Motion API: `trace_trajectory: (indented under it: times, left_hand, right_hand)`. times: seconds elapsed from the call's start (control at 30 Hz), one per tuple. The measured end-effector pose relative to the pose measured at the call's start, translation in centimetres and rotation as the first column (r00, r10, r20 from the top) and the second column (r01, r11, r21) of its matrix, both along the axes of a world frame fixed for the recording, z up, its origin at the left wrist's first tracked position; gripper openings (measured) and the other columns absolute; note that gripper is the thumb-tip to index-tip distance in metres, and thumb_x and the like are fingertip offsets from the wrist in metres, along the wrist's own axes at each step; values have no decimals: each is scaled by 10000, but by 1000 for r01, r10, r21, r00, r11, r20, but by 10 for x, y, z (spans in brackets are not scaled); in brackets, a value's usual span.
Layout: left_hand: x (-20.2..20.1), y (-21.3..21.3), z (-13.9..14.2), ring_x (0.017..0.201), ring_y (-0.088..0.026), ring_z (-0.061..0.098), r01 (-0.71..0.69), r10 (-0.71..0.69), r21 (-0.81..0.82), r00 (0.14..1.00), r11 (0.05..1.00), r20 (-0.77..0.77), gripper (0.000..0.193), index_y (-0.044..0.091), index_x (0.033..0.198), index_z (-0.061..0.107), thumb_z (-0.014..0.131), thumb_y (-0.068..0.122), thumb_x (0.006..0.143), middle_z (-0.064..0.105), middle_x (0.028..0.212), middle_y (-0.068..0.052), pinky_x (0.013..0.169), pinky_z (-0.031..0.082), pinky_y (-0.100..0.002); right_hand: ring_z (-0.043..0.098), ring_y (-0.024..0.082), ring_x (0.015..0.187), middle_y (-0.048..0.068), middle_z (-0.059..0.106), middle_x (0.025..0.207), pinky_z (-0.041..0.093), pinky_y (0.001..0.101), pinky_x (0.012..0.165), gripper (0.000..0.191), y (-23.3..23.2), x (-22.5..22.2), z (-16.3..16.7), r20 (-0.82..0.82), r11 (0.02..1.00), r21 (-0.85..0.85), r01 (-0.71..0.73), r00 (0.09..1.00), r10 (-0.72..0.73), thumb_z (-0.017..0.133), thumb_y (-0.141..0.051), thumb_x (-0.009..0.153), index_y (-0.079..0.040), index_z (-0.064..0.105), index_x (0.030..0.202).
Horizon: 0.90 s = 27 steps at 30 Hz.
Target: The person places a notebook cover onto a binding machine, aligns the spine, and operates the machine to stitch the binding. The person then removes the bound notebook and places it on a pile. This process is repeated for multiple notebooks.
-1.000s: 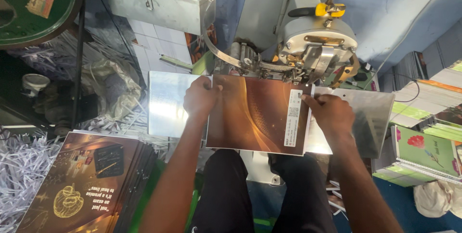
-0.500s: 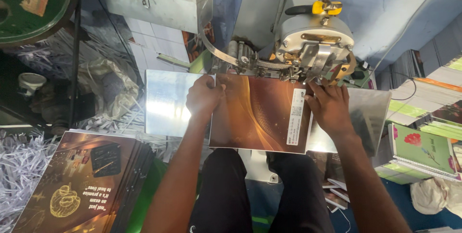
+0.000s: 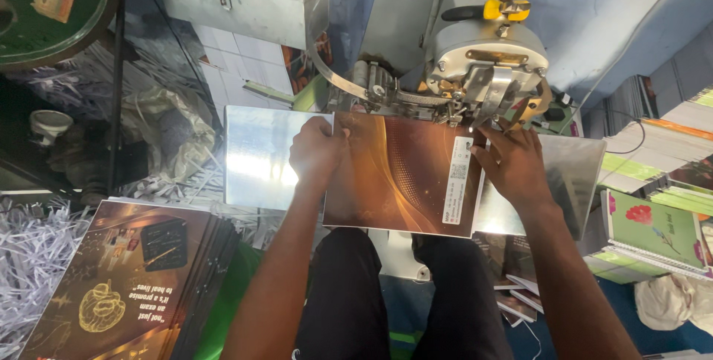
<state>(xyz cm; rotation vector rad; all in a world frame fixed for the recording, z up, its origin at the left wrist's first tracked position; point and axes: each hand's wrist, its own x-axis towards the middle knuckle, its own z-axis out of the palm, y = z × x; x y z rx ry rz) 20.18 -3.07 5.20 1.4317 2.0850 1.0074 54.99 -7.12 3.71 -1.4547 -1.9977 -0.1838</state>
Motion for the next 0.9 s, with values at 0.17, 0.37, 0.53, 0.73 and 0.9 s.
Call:
trace_trajectory:
  times: [0.17,0.37,0.53,0.73,0.9]
  left_hand:
    - [15,-19,-9,857,-380,700,-8,18,250,999,968,-38,295,141,1096,639,721,315,872,720,941,-115,768,514,-522]
    - [26,-26,-29,820,-357,688,94,2,457,978,885,-206,233,226,1185,720,616,213,977,651,982,-105,729,537,-498]
    - [19,-21,-36,816,-372,687,185,-70,372,950,910,-303,308,212,1257,701,610,214,962,635,1047,-130,721,538,-516]
    - [20,-18,-37,829,-374,693,220,-107,380,949,899,-296,284,240,1246,700,628,237,971,647,1060,-126,737,552,-509]
    - [26,-16,-34,788,-378,689,257,-160,306,938,917,-308,341,284,1250,698,678,255,911,647,1025,-130,703,557,-509]
  right_hand:
    - [484,393,1372,194,579,1440,275,559,1207,485,-1,1,-1,-10,1000,-2,-9,1000,9,700,-352,956,-150,660,1395]
    - [514,382,1340,173,610,1401,282,562,1188,471,-1,3,-1,-7,999,35,-26,1000,26,713,-332,952,-153,676,1386]
    - [554,366,1264,138,648,1267,275,588,1196,495,2,8,-3,-26,1000,3,8,1000,-8,749,-333,918,-167,695,1381]
    - [574,327,1270,102,669,1243,282,584,1216,470,3,16,-9,-32,997,75,-11,999,13,748,-348,922,-189,704,1362]
    - [594,321,1183,102,679,1131,312,568,1179,490,4,30,-7,-1,999,22,33,999,-33,765,-363,912,-180,718,1364]
